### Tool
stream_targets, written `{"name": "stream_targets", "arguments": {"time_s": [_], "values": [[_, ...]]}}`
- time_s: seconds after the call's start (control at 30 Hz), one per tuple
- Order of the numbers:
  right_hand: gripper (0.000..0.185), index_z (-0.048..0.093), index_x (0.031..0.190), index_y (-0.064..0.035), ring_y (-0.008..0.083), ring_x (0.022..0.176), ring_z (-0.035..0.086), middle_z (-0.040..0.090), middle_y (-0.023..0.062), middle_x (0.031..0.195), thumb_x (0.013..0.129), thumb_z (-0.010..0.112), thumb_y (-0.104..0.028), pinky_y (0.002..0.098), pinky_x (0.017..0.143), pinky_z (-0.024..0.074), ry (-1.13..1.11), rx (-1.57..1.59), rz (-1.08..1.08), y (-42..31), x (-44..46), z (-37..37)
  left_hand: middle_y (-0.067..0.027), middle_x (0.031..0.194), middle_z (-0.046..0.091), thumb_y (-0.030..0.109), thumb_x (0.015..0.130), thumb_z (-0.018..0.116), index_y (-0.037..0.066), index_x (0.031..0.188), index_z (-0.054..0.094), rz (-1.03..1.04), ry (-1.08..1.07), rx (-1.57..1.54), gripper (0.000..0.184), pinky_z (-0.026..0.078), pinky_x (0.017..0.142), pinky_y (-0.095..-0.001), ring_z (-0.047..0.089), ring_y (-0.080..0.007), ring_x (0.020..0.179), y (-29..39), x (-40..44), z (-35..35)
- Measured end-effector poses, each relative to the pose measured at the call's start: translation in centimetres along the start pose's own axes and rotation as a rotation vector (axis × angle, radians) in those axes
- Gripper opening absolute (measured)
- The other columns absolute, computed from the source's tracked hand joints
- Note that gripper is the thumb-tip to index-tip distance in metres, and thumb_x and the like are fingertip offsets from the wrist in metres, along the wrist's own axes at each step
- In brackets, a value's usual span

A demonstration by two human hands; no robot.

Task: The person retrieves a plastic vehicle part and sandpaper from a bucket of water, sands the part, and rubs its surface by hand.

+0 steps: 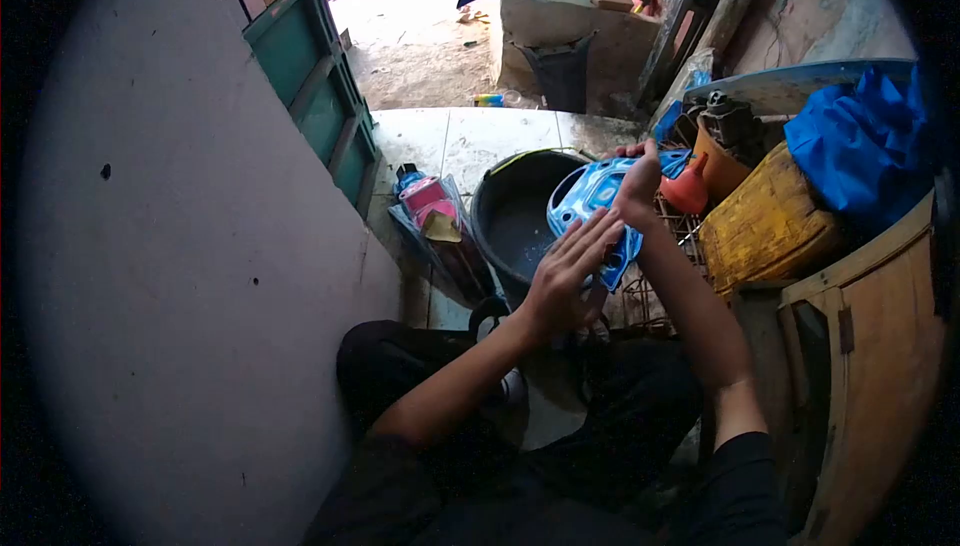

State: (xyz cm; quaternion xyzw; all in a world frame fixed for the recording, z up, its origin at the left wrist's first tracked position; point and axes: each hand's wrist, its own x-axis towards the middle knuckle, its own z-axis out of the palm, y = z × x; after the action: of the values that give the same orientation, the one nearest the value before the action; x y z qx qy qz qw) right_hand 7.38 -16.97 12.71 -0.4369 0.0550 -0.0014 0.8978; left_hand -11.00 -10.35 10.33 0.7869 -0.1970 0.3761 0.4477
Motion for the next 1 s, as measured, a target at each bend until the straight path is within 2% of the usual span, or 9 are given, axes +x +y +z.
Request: {"name": "stream_targets", "arguments": {"time_s": [0.03,0.13,0.3,0.43,0.63,0.73,0.8,0.93,1.0], "values": [[0.035,0.04,0.076,-0.0147,0.0171,0.074,0.043,0.044,0.0023,0.078,0.103,0.04,-0.038,0.0346,0.076,0.0403,0.008,0.0,0.012,0.3,-0.3,0.1,-0.0225,0.145,0.049,-0.001,0.07,0.062,0.002,0.142,0.048,0.006,-0.006,-0.008,0.073,0.035,0.114,-0.05,0.043,-0.0361,0.139,-0.8,0.0,0.1],[0.035,0.041,0.075,-0.0146,0.0164,0.075,0.045,0.044,0.0014,0.078,0.1,0.045,-0.039,0.0347,0.075,0.043,0.036,-0.17,0.01,-0.1,-1.5,0.4,-0.0241,0.143,0.049,0.0,0.071,0.061,0.001,0.14,0.049,-0.466,0.133,-0.018,0.07,0.034,0.114,-0.0506,0.043,-0.0382,0.138,-3.4,-0.1,1.0],[0.029,0.042,0.076,-0.0146,0.016,0.074,0.045,0.043,0.0005,0.076,0.098,0.046,-0.033,0.0339,0.071,0.0458,0.013,-0.098,0.07,0.0,-0.1,-0.2,-0.0207,0.144,0.05,0.002,0.072,0.063,0.001,0.142,0.048,-0.06,0.026,0.019,0.072,0.031,0.116,-0.05,0.043,-0.0385,0.138,-0.1,0.3,0.1],[0.027,0.043,0.08,-0.0133,0.0164,0.077,0.046,0.043,0.0014,0.08,0.1,0.043,-0.031,0.0342,0.075,0.0447,0.024,-0.145,0.005,-0.1,-1.7,0.7,-0.0199,0.149,0.045,0.01,0.073,0.074,0.002,0.145,0.043,-0.41,0.046,0.06,0.079,0.026,0.118,-0.0509,0.037,-0.0358,0.143,-4.2,-0.7,1.2],[0.029,0.044,0.086,-0.0121,0.0183,0.079,0.047,0.046,0.0021,0.084,0.102,0.043,-0.036,0.0344,0.079,0.0428,-0.177,-0.049,-0.076,-0.6,-1.0,0.6,-0.0163,0.155,0.039,0.011,0.071,0.07,0.008,0.15,0.038,-0.051,-0.092,0.065,0.085,0.022,0.119,-0.0535,0.031,-0.0353,0.146,-0.5,-0.1,0.1],[0.03,0.043,0.084,-0.0125,0.0183,0.08,0.048,0.046,0.0023,0.083,0.102,0.043,-0.036,0.0344,0.079,0.043,-0.114,-0.131,-0.1,0.4,-0.5,0.0,-0.0158,0.156,0.036,0.015,0.075,0.071,0.009,0.152,0.035,-0.15,-0.028,0.025,0.085,0.021,0.119,-0.0557,0.029,-0.0346,0.147,-3.0,-0.7,1.0],[0.03,0.042,0.082,-0.013,0.0174,0.078,0.048,0.045,0.0019,0.08,0.103,0.044,-0.035,0.0342,0.078,0.0436,0.001,-0.159,-0.14,0.6,-0.8,0.5,-0.0162,0.155,0.038,0.01,0.071,0.072,0.007,0.15,0.036,-0.48,-0.026,0.046,0.087,0.02,0.119,-0.0563,0.027,-0.0324,0.148,-3.5,-0.4,1.0],[0.028,0.042,0.082,-0.0147,0.0153,0.075,0.046,0.042,0.0004,0.078,0.104,0.043,-0.032,0.0337,0.074,0.0438,-0.014,0.039,0.053,-1.7,-1.7,1.4,-0.0181,0.157,0.033,0.017,0.072,0.073,0.009,0.152,0.032,-0.171,-0.097,0.139,0.09,0.02,0.118,-0.0585,0.022,-0.0367,0.149,-1.6,-0.3,-0.6],[0.028,0.042,0.082,-0.0146,0.0152,0.076,0.046,0.042,0.0003,0.078,0.104,0.042,-0.032,0.0334,0.074,0.0437,-0.046,0.019,0.005,-1.8,-2.0,1.4,-0.0179,0.157,0.033,0.017,0.073,0.073,0.009,0.152,0.031,-0.239,-0.087,0.115,0.09,0.019,0.118,-0.0583,0.023,-0.0366,0.149,-2.1,-0.3,-0.3]]}}
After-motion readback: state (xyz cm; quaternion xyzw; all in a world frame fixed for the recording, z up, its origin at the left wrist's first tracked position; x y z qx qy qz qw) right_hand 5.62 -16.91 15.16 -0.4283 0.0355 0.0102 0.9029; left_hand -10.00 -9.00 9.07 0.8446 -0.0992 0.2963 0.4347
